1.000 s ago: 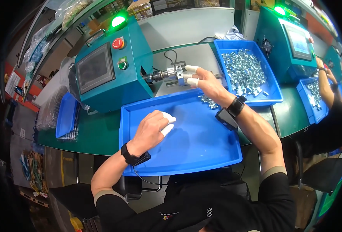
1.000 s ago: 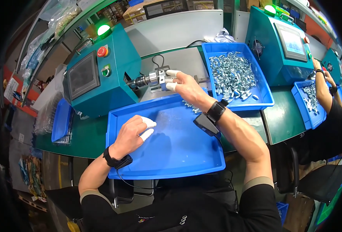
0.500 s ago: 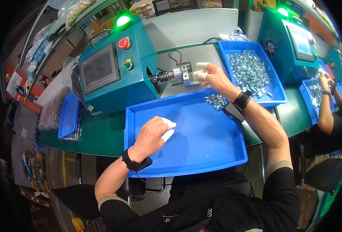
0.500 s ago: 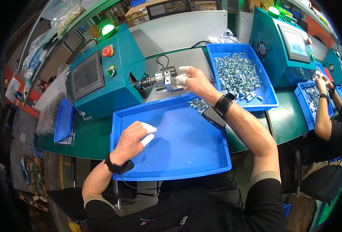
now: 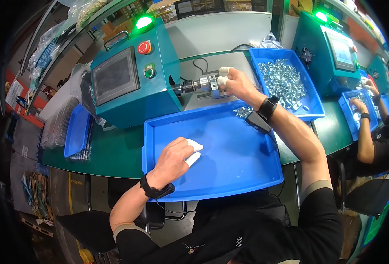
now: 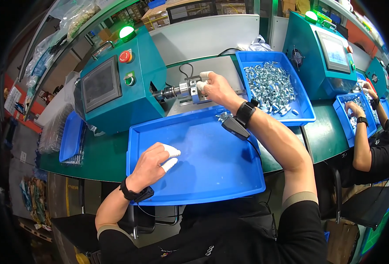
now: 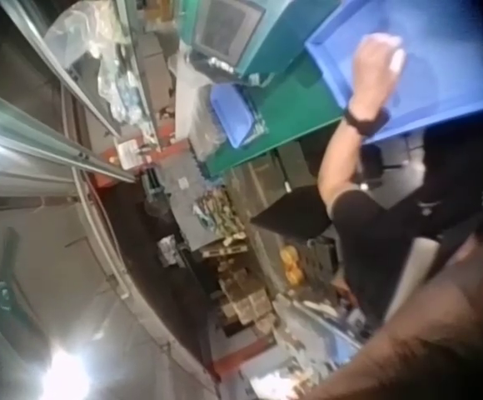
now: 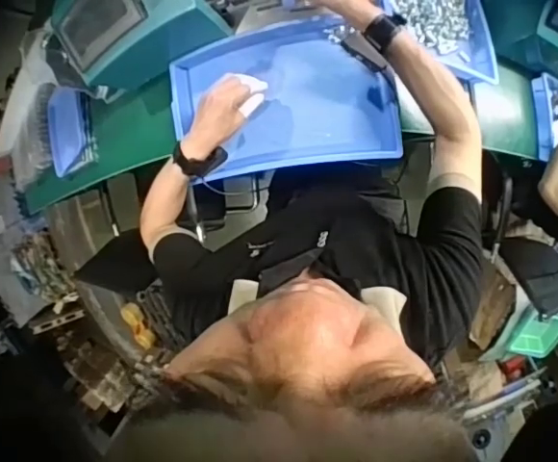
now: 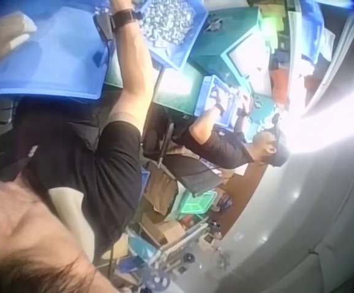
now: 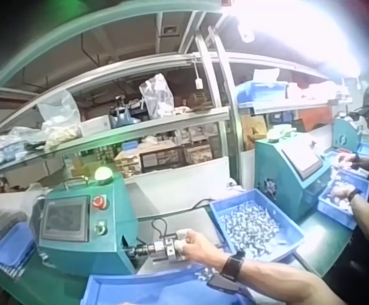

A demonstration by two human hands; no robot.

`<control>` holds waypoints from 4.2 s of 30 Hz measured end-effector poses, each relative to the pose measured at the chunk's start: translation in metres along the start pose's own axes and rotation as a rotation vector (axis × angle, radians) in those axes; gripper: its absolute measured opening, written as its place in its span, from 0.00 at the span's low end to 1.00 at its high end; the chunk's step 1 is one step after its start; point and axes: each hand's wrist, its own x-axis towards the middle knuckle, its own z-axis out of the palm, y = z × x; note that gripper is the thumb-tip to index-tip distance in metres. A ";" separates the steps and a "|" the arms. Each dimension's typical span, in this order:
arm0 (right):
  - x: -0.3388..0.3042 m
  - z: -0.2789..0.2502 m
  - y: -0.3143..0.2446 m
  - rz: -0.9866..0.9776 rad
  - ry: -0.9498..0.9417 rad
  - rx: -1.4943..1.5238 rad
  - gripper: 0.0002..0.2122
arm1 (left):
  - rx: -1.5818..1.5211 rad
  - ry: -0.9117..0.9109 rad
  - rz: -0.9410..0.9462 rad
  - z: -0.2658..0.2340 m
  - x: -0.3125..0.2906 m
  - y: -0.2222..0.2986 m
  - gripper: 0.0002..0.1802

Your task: The person picks up a metal component from a blue tray, inserts it into a machine for processing, and then places it into a different blue tray. This process is repeated multiple times with other metal parts.

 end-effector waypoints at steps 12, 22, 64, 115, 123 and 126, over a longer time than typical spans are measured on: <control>0.015 -0.006 -0.033 -0.138 0.078 -0.941 0.30 | -0.030 -0.014 0.041 0.005 0.009 0.011 0.14; -0.017 -0.075 -0.018 -0.053 0.215 -0.825 0.24 | -0.077 -0.046 0.094 0.039 0.061 0.013 0.14; -0.117 -0.182 0.080 -0.289 0.623 -0.110 0.20 | -0.714 0.358 -0.043 -0.033 0.173 -0.002 0.09; -0.112 -0.161 0.043 -0.069 0.375 -0.006 0.16 | 0.417 0.232 0.249 0.043 0.219 -0.078 0.05; -0.116 -0.122 0.012 -0.130 0.275 -0.022 0.14 | 0.497 0.296 0.263 0.050 0.216 -0.075 0.03; -0.118 -0.105 -0.002 -0.131 0.237 -0.059 0.15 | 0.532 0.311 0.267 0.052 0.215 -0.073 0.02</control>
